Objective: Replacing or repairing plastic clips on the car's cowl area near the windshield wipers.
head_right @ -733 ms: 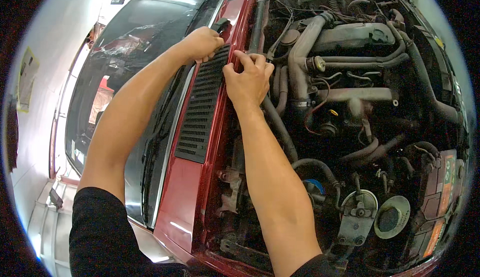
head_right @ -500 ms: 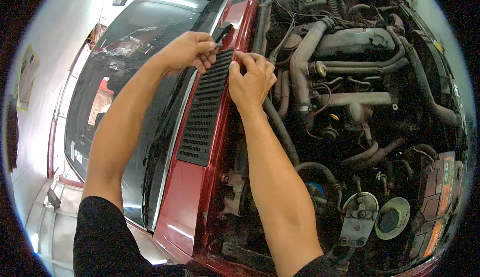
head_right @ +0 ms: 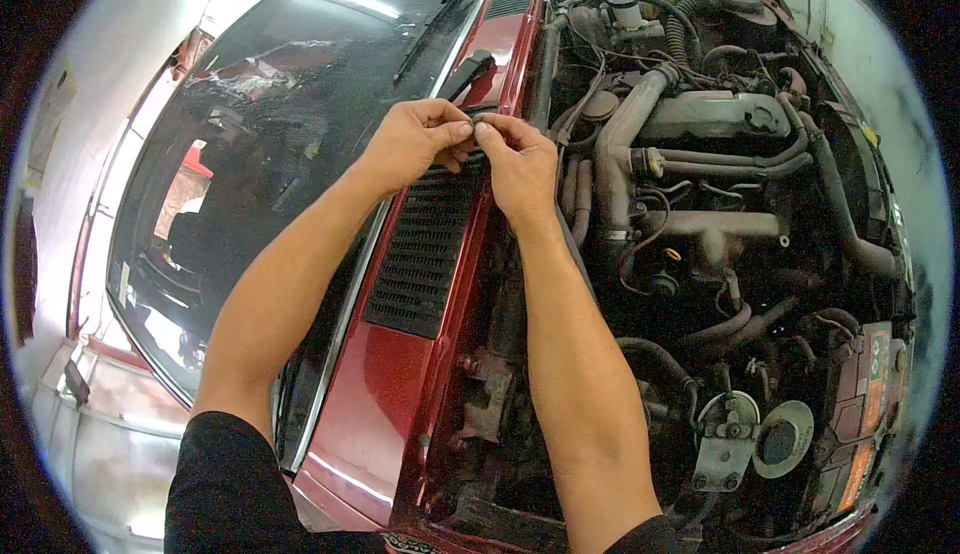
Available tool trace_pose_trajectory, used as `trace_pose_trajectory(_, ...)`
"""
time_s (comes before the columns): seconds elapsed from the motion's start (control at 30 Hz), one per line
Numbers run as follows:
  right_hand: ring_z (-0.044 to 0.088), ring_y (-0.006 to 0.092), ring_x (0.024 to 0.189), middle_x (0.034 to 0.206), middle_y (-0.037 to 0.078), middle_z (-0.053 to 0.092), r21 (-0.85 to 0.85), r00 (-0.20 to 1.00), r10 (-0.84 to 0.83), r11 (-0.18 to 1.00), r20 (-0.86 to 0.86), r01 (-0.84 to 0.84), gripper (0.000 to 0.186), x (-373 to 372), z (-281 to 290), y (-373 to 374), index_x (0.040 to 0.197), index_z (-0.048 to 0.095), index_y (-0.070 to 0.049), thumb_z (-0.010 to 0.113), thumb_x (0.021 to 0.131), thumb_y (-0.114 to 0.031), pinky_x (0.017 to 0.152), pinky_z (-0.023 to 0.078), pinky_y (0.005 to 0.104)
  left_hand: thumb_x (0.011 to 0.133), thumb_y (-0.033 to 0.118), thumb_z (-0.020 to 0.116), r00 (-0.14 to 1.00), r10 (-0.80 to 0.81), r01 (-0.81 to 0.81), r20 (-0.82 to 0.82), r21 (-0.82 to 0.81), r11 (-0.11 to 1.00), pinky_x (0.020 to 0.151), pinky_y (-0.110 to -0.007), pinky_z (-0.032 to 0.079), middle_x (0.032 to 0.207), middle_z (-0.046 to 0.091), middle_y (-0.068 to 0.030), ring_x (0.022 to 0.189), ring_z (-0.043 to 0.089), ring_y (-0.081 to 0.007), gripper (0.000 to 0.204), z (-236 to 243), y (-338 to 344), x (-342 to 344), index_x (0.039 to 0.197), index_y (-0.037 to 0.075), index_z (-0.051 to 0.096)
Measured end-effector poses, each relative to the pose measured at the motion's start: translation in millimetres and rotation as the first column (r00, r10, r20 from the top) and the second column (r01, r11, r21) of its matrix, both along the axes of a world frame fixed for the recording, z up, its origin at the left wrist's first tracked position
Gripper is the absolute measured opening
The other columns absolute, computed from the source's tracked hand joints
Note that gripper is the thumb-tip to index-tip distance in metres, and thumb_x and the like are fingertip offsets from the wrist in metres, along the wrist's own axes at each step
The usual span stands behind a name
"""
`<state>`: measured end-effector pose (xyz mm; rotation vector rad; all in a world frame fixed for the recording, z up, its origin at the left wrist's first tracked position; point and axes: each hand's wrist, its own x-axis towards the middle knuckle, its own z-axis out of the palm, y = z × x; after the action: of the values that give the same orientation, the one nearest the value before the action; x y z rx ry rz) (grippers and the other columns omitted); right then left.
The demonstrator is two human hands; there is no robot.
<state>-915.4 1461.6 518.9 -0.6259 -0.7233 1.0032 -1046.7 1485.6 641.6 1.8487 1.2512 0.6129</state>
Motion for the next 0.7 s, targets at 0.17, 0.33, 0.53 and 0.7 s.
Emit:
trace_pose_trajectory(0.17, 0.066, 0.0081, 0.086, 0.095, 0.002, 0.076, 0.040, 0.993, 0.097, 0.995, -0.072, -0.094, 0.017, 8, 4, -1, 0.109, 0.079, 0.003, 0.074, 0.096, -0.007, 0.079, 0.052, 0.0240, 0.103, 0.011, 0.070, 1.000, -0.030, 0.029, 0.006, 0.070, 0.997, 0.071, -0.031, 0.061, 0.091, 0.075, -0.0080, 0.078, 0.071, -0.0148, 0.016, -6, -7, -2, 0.107, -0.005, 0.074)
trace_pose_trajectory(0.33, 0.065, 0.0073, 0.083, 0.093, 0.001, 0.075, -0.007, 0.993, 0.118, 0.993, 0.004, -0.118, 0.016, 10, 1, 2, 0.105, 0.079, 0.003, 0.074, 0.093, -0.007, 0.075, 0.049, 0.0230, 0.102, 0.009, 0.070, 1.000, -0.010, 0.012, -0.018, 0.128, 0.992, 0.071, -0.029, 0.059, 0.087, 0.075, -0.0068, 0.075, 0.070, -0.0131, 0.016, -11, -16, -6, 0.103, -0.005, 0.076)
trace_pose_trajectory(0.53, 0.060, 0.0060, 0.077, 0.089, 0.000, 0.073, -0.028, 0.996, 0.039, 0.999, -0.079, -0.041, 0.012, 4, 0, 2, 0.097, 0.079, 0.001, 0.072, 0.092, -0.007, 0.068, 0.045, 0.0228, 0.097, 0.009, 0.072, 0.997, 0.075, -0.064, -0.034, 0.257, 0.964, 0.067, -0.028, 0.054, 0.085, 0.074, -0.0061, 0.072, 0.067, -0.0116, 0.013, -28, -17, 2, 0.098, -0.003, 0.076)
trace_pose_trajectory(0.7, 0.057, 0.0064, 0.074, 0.089, -0.001, 0.070, -0.082, 0.997, 0.074, 0.994, -0.032, -0.077, 0.014, 5, 9, -6, 0.101, 0.077, 0.002, 0.070, 0.094, -0.009, 0.066, 0.043, 0.0234, 0.095, 0.008, 0.073, 0.936, 0.104, -0.105, 0.336, -0.015, 0.994, 0.065, -0.027, 0.050, 0.082, 0.072, -0.0050, 0.070, 0.063, -0.0110, 0.010, -31, -22, 2, 0.090, 0.000, 0.074)
